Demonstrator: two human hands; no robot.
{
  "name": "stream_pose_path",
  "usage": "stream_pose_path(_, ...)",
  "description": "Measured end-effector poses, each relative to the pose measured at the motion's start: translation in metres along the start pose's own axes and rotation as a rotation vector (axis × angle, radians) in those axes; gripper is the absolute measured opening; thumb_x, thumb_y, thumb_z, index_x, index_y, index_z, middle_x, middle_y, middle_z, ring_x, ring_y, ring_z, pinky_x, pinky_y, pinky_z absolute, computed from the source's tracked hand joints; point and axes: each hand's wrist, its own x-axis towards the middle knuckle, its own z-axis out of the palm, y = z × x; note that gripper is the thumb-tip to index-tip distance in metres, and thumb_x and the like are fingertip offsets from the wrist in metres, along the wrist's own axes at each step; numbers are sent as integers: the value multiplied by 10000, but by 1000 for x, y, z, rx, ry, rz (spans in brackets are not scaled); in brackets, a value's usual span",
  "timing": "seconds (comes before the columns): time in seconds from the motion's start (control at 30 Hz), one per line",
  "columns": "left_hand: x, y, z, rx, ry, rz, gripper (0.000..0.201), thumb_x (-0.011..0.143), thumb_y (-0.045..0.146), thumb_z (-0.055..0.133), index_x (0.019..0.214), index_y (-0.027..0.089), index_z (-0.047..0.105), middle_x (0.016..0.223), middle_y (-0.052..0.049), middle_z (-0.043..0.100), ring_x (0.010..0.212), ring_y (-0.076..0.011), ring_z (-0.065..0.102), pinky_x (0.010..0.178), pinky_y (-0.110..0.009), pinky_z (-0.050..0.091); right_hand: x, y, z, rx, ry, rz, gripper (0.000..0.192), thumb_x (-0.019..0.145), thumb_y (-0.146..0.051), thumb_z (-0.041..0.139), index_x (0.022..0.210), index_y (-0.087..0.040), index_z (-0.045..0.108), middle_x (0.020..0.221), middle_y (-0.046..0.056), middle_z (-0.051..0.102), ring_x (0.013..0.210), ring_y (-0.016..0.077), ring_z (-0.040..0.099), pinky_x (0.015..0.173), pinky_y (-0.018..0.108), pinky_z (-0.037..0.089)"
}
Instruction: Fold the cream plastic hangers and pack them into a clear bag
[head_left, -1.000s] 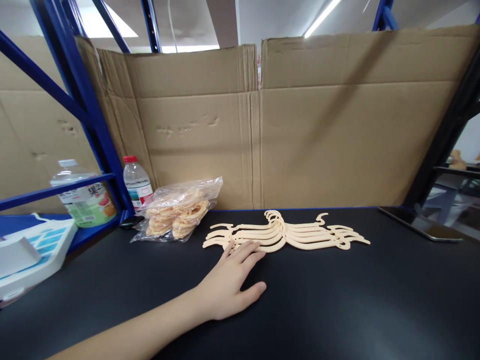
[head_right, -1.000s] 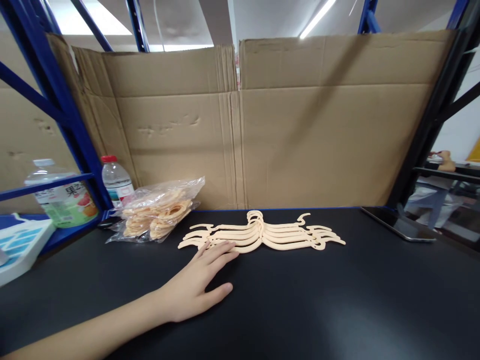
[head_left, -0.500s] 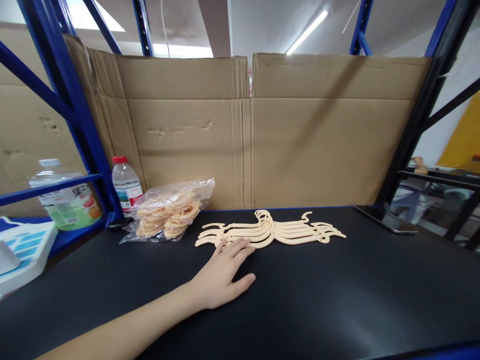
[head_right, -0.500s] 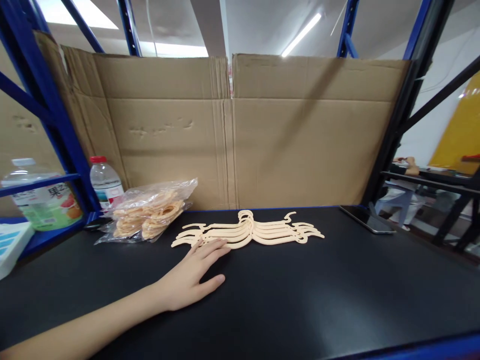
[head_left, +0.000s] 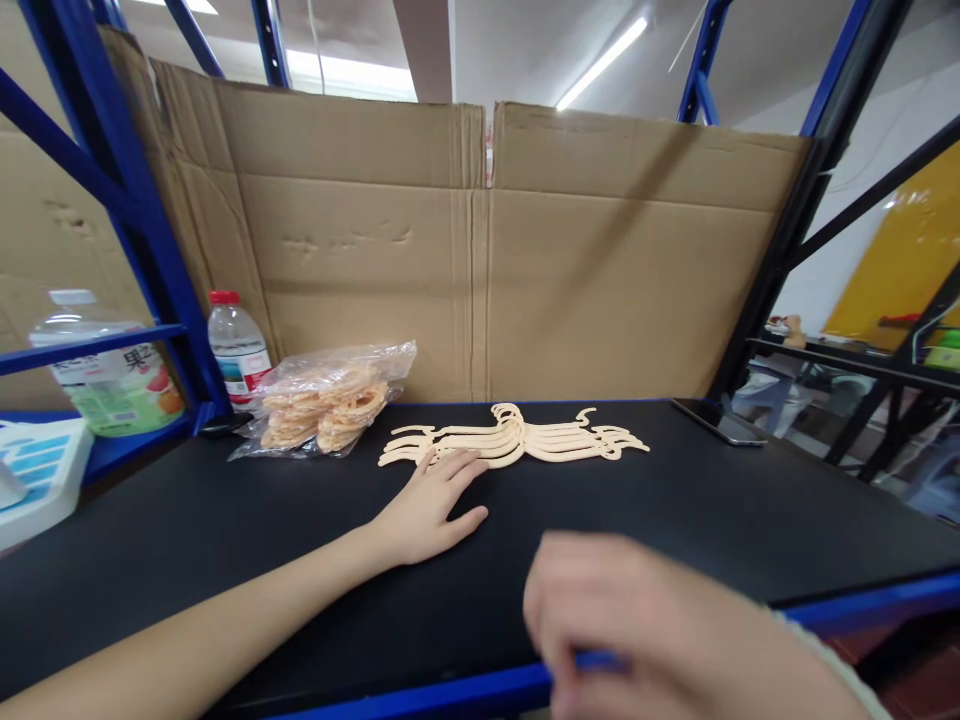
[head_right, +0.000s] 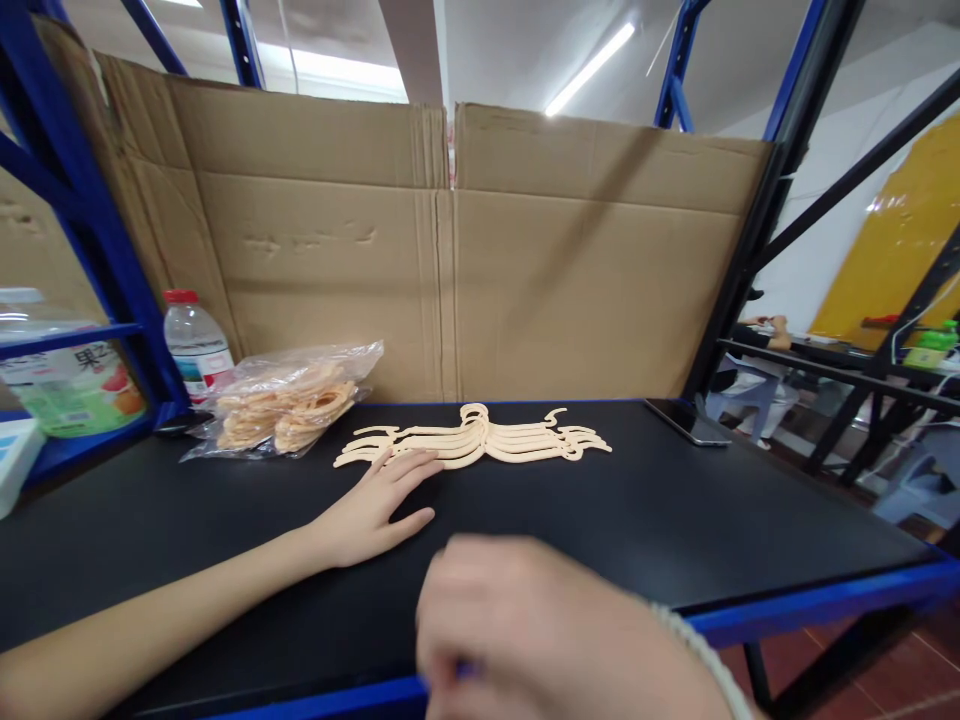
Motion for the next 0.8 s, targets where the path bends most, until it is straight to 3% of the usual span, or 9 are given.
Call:
stream_pose_path(0.07, 0, 1, 0, -3, 22, 35, 483, 904, 364, 492, 1360, 214, 444, 1445, -125, 445, 1354, -285, 358, 1130, -563, 160, 9, 34, -29, -250, 290, 81, 133, 927, -241, 536, 850, -177, 624, 804, 35, 612, 799, 165, 549, 750, 300, 442)
stream_pose_path(0.1, -1, 1, 0, -4, 31, 51, 478, 901, 349, 497, 1357, 215, 449, 1434, -121, 459, 1349, -282, 364, 1130, -553, 172, 15, 57, -39, -360, 340, 98, 133, 916, -217, 547, 823, -177, 634, 793, 33, 618, 781, 164, 548, 739, 301, 433)
stream_pose_path(0.17, -1, 2, 0, -4, 36, 53, 469, 895, 336, 502, 1345, 209, 467, 1413, -121, 482, 1340, -283, 376, 1127, -545, 190, 24, 104, -47, -481, 352, 144, 176, 925, -155, 499, 863, -179, 662, 851, 51, 645, 818, 176, 565, 749, 308, 438)
stream_pose_path(0.23, -1, 2, 0, -6, 30, 21, 472, 891, 345, 505, 1338, 195, 480, 1408, -133, 486, 1332, -296, 388, 1120, -554, 206, 27, 148, -42, -536, 393, 203, 137, 902, -180, 548, 973, -169, 665, 949, 82, 648, 918, 211, 566, 803, 342, 451)
stream_pose_path(0.27, -1, 2, 0, -12, 24, 5, 478, 889, 352, 507, 1337, 189, 483, 1409, -139, 484, 1328, -303, 394, 1114, -557, 221, 27, 165, -37, -564, 383, 208, 156, 866, -234, 616, 995, -162, 664, 962, 94, 642, 924, 228, 561, 802, 356, 460)
stream_pose_path(0.33, 0, 2, 0, -27, 9, -7, 486, 883, 361, 513, 1334, 181, 492, 1412, -144, 482, 1327, -308, 398, 1103, -539, 265, 26, 188, -25, -601, 419, 233, 181, 886, -249, 590, 1031, -169, 663, 952, 93, 639, 919, 237, 552, 803, 376, 466)
stream_pose_path(0.47, 5, -4, 0, -27, -30, -54, 502, 887, 404, 504, 1335, 177, 498, 1449, -145, 439, 1360, -314, 352, 1117, -551, 234, 27, 201, -13, -626, 501, 227, 207, 910, -163, 504, 1038, -187, 664, 963, 88, 638, 923, 238, 545, 813, 388, 472)
stream_pose_path(0.63, 9, -14, 3, -15, -66, -124, 552, 904, 461, 465, 1384, 189, 443, 1504, -133, 355, 1411, -331, 243, 1121, -598, 162, 24, 200, -16, -550, 541, 252, 234, 878, -145, 532, 1092, -173, 621, 1077, 104, 610, 979, 242, 541, 861, 409, 475)
stream_pose_path(0.8, 3, -9, 3, -35, 8, -37, 487, 901, 355, 497, 1368, 221, 462, 1481, -107, 399, 1398, -309, 281, 1138, -551, 187, 11, 205, -18, -484, 572, 287, 166, 849, -166, 575, 1008, -169, 623, 988, 97, 624, 937, 245, 554, 847, 425, 475)
